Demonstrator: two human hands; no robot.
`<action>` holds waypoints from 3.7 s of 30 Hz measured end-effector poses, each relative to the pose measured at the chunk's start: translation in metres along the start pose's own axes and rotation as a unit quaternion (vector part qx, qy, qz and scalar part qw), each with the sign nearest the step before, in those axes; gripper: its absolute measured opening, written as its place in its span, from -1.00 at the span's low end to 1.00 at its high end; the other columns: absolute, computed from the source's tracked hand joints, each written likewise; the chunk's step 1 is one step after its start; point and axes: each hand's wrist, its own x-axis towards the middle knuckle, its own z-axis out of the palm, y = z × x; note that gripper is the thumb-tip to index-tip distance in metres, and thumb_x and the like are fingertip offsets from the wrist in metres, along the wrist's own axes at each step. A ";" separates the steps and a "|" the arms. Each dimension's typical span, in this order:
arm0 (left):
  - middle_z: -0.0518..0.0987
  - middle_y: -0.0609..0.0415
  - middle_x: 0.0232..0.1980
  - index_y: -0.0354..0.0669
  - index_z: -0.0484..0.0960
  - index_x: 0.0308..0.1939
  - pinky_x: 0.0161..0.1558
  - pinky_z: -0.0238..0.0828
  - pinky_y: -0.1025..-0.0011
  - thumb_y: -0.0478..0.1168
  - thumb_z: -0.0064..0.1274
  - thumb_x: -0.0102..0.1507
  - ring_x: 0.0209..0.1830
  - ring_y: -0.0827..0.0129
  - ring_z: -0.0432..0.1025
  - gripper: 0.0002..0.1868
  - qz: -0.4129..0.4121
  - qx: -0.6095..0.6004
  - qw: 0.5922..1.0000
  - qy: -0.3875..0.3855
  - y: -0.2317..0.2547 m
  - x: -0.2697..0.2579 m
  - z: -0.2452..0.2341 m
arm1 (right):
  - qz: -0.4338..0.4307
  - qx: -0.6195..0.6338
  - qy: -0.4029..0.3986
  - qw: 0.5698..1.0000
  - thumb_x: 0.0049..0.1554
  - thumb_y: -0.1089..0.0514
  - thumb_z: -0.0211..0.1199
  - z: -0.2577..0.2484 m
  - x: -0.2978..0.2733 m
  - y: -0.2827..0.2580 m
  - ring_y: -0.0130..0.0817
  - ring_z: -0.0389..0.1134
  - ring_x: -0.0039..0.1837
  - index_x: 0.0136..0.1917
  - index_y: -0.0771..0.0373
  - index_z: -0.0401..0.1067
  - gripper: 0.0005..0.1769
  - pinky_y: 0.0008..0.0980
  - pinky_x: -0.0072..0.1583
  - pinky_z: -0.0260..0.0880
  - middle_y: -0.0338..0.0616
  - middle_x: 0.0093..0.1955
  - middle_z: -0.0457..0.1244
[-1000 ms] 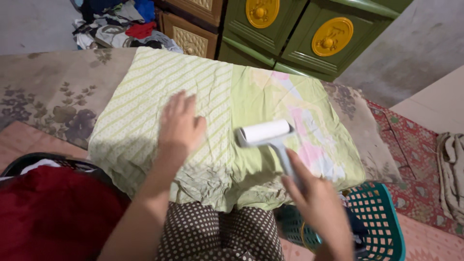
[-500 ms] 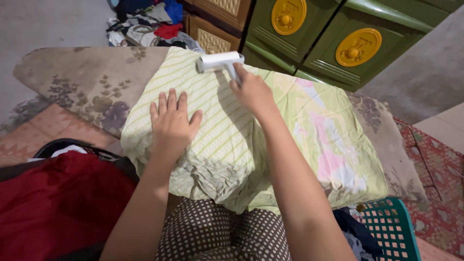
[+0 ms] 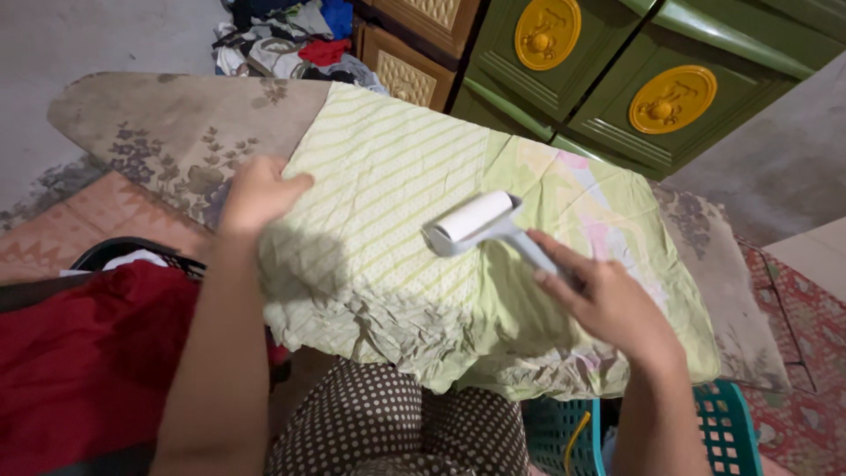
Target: The person uses a lint roller to remove lint from a light green striped shirt laid on an ironing board. They roll the sticky roller over the front, back, and sleeves, flip the shirt, and continue rolling until the garment is clean.
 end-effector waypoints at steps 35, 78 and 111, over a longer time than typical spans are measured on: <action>0.53 0.13 -0.56 -0.31 0.71 -0.29 -0.50 0.19 0.48 -0.12 0.37 0.22 -0.62 0.58 0.29 -0.72 0.068 -0.091 0.959 0.258 -0.035 -0.042 -0.027 | -0.165 0.275 -0.248 0.914 0.06 -0.09 0.29 0.022 0.188 -0.015 -0.35 0.37 0.14 0.48 -0.33 0.28 -0.30 -0.32 0.18 0.45 -0.26 0.30 0.37; 0.61 -0.18 -0.42 -0.25 0.75 -0.17 -0.24 0.43 0.07 0.19 0.34 0.21 -0.33 -0.07 0.54 -0.48 0.037 0.136 0.976 0.166 -0.008 -0.048 -0.033 | 0.042 0.476 -0.040 0.878 0.09 0.00 0.32 0.017 0.034 0.232 -0.15 0.27 0.19 0.35 0.13 0.46 -0.44 -0.23 0.21 0.28 -0.12 0.22 0.33; 0.65 -0.16 -0.01 -0.39 0.57 0.11 -0.04 0.57 0.23 -0.27 0.16 0.36 -0.05 0.05 0.60 -0.70 0.181 -0.116 0.969 0.122 0.086 0.180 -0.014 | 0.089 0.091 0.424 0.897 0.17 0.09 0.44 -0.086 0.191 0.259 0.04 0.46 0.09 0.20 0.34 0.53 -0.61 -0.10 0.14 0.44 0.23 0.05 0.39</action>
